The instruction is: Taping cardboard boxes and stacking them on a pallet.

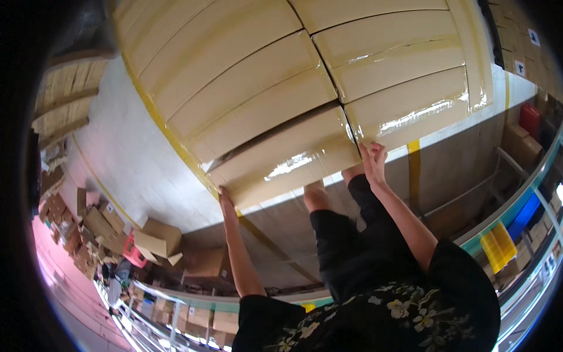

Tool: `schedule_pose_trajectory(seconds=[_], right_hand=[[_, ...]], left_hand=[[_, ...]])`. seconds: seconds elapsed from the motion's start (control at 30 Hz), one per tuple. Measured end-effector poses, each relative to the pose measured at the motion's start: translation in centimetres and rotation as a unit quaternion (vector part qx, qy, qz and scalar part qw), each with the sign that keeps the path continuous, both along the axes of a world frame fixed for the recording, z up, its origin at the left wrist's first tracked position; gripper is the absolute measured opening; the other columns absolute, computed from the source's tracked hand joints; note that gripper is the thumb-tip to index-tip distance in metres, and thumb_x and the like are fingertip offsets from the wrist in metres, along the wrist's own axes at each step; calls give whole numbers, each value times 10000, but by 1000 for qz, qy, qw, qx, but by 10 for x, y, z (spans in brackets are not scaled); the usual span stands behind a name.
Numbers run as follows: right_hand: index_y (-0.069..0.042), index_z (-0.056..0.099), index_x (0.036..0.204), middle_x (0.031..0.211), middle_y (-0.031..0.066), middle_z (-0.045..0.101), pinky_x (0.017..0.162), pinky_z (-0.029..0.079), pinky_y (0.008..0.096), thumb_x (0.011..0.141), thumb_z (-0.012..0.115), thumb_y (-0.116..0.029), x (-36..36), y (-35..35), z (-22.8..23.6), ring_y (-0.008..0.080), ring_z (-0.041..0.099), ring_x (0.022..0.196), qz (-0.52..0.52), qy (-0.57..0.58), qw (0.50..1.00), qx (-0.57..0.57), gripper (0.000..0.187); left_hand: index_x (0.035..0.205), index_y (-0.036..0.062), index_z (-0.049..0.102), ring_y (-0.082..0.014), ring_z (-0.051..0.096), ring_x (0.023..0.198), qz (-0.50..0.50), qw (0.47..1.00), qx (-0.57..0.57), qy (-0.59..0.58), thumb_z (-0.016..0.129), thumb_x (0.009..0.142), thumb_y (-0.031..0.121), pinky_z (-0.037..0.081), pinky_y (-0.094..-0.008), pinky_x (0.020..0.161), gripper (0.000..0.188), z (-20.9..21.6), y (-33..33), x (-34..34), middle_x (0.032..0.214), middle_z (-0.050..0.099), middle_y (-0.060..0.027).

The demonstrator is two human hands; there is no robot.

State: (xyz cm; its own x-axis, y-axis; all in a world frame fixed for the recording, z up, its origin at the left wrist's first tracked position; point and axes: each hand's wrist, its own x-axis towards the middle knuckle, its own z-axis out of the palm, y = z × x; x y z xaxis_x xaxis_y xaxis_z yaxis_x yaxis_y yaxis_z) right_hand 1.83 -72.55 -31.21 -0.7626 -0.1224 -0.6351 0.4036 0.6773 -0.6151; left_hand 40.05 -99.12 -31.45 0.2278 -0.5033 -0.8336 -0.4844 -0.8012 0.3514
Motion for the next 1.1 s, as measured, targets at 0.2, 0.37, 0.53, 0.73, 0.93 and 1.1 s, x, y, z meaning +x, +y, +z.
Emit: schedule_pose_trajectory(seconds=[0.2, 0.37, 0.53, 0.73, 0.93, 1.1], right_hand=[[-53, 471, 1049, 1009, 125, 396, 679, 462, 316, 783, 674, -257, 2, -23, 34, 218, 488, 834, 120, 93, 986, 66, 392], [-60, 484, 1043, 995, 69, 396, 700, 439, 302, 803, 642, -323, -6, 19, 12, 158, 476, 825, 82, 78, 994, -1, 389], [-60, 463, 1150, 1095, 105, 472, 817, 438, 394, 877, 419, -411, -5, -21, -4, 235, 510, 938, -501, -227, 834, -38, 446], [-21, 406, 1250, 1212, 150, 477, 926, 387, 508, 914, 317, -405, -39, -10, -16, 343, 468, 1095, -526, -165, 770, -321, 518], [-29, 430, 1231, 1190, 144, 496, 911, 401, 487, 912, 325, -405, -31, -5, -36, 320, 488, 1069, -510, -148, 762, -370, 505], [-39, 407, 1265, 1262, 137, 456, 958, 356, 513, 905, 309, -430, -23, -10, -29, 329, 454, 1132, -498, -159, 758, -391, 541]], left_hand=[[1393, 21, 218, -237, 284, 1293, -15, 998, -61, 4, 324, 899, 579, 194, -343, 1057, 753, 3, -14, -18, 1436, 264, -120], [1415, 150, 214, -290, 233, 1313, 185, 964, 46, 183, 282, 832, 691, 151, -412, 1076, 799, -30, -33, 30, 1455, 219, -110], [1426, 202, 168, -303, 119, 1352, 204, 971, 8, 124, 302, 811, 695, 110, -459, 1091, 800, -78, -88, 180, 1480, 127, -99], [1422, 184, 177, -294, 145, 1342, 185, 962, 94, 177, 309, 827, 668, 131, -447, 1086, 779, -148, -39, 57, 1468, 153, -97], [1418, 162, 189, -282, 177, 1329, 180, 963, 64, 189, 316, 846, 635, 157, -434, 1079, 753, -139, -65, 38, 1453, 184, -95], [1414, 144, 199, -273, 204, 1318, 182, 962, 18, 204, 322, 862, 607, 179, -423, 1074, 731, -110, -89, 23, 1441, 210, -93]])
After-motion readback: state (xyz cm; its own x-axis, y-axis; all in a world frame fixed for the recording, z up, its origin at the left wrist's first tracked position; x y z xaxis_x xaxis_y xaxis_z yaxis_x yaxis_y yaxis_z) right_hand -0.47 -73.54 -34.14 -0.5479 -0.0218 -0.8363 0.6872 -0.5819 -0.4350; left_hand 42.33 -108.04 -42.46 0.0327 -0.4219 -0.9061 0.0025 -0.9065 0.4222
